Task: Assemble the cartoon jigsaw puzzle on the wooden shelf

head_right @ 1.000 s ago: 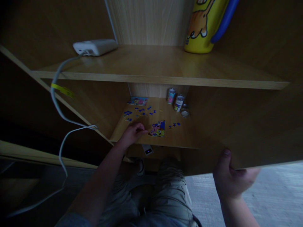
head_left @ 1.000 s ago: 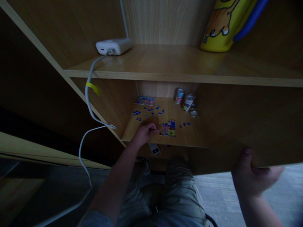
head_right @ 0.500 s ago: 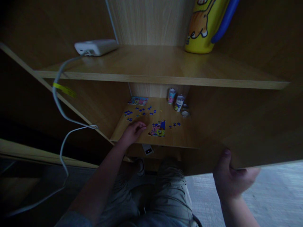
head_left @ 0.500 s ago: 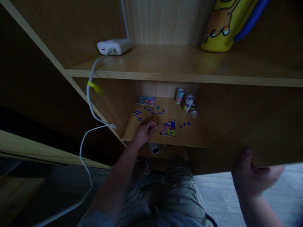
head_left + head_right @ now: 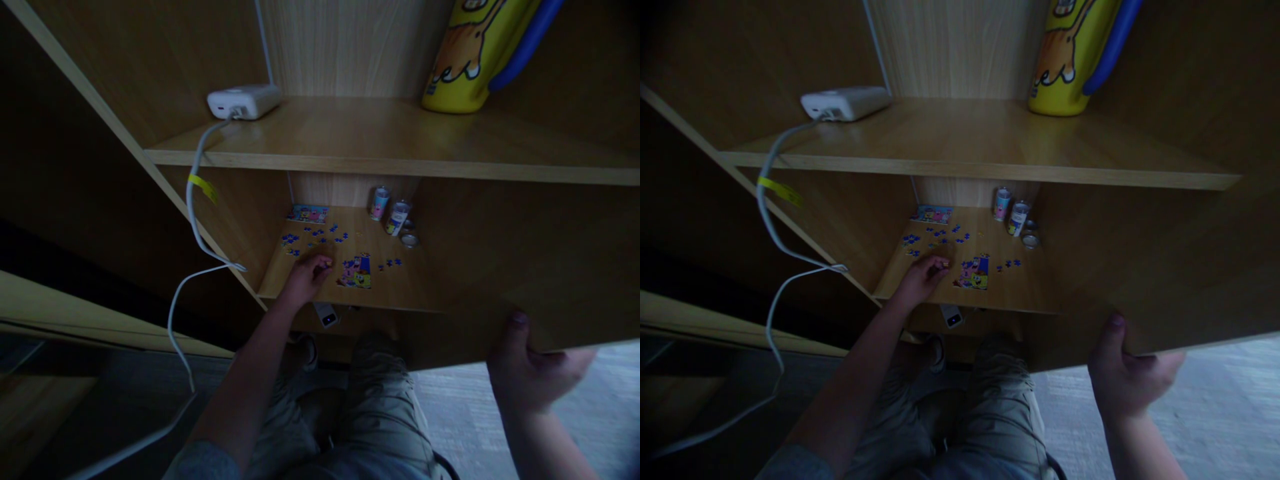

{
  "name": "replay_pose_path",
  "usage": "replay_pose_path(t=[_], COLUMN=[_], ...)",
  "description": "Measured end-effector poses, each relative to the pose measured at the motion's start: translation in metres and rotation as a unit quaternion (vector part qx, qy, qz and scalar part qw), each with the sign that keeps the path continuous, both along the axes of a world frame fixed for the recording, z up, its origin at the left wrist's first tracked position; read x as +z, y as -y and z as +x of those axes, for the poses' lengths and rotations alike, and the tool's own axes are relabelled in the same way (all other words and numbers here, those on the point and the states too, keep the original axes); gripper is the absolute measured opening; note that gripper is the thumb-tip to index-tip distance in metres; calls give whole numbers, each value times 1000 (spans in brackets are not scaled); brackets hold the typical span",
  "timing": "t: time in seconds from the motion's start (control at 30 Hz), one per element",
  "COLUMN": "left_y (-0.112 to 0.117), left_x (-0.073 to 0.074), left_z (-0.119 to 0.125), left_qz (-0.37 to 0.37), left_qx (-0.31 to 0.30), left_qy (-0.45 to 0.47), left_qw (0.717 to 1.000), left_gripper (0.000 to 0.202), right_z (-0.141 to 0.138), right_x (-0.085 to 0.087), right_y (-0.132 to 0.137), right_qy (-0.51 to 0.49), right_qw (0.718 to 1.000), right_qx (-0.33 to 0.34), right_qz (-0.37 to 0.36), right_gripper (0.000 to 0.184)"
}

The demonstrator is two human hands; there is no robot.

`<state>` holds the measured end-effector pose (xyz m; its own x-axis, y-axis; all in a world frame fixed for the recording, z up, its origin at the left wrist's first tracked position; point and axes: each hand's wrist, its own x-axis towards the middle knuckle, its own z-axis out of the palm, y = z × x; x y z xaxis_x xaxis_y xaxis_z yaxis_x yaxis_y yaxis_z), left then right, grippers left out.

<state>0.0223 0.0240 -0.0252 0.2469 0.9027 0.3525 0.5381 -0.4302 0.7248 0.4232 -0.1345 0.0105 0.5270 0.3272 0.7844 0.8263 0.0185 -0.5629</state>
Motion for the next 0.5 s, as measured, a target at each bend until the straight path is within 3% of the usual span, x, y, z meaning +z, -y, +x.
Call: replay_pose_path(t=[0.27,0.5], left_y=[-3,-7], left_x=[-5,-8], left_z=[-1,-2], left_qz=[-15,-21], left_qx=[-4,21], left_qy=[35,50], left_qw=[999,998], left_gripper=[18,16], right_z=[-2,6], right_x=[3,-4], right_y=[0,-4], right_qy=[18,8], right_qw=[1000,1000], right_qx=[4,-2], right_qz=[0,-25], right_gripper=[55,73])
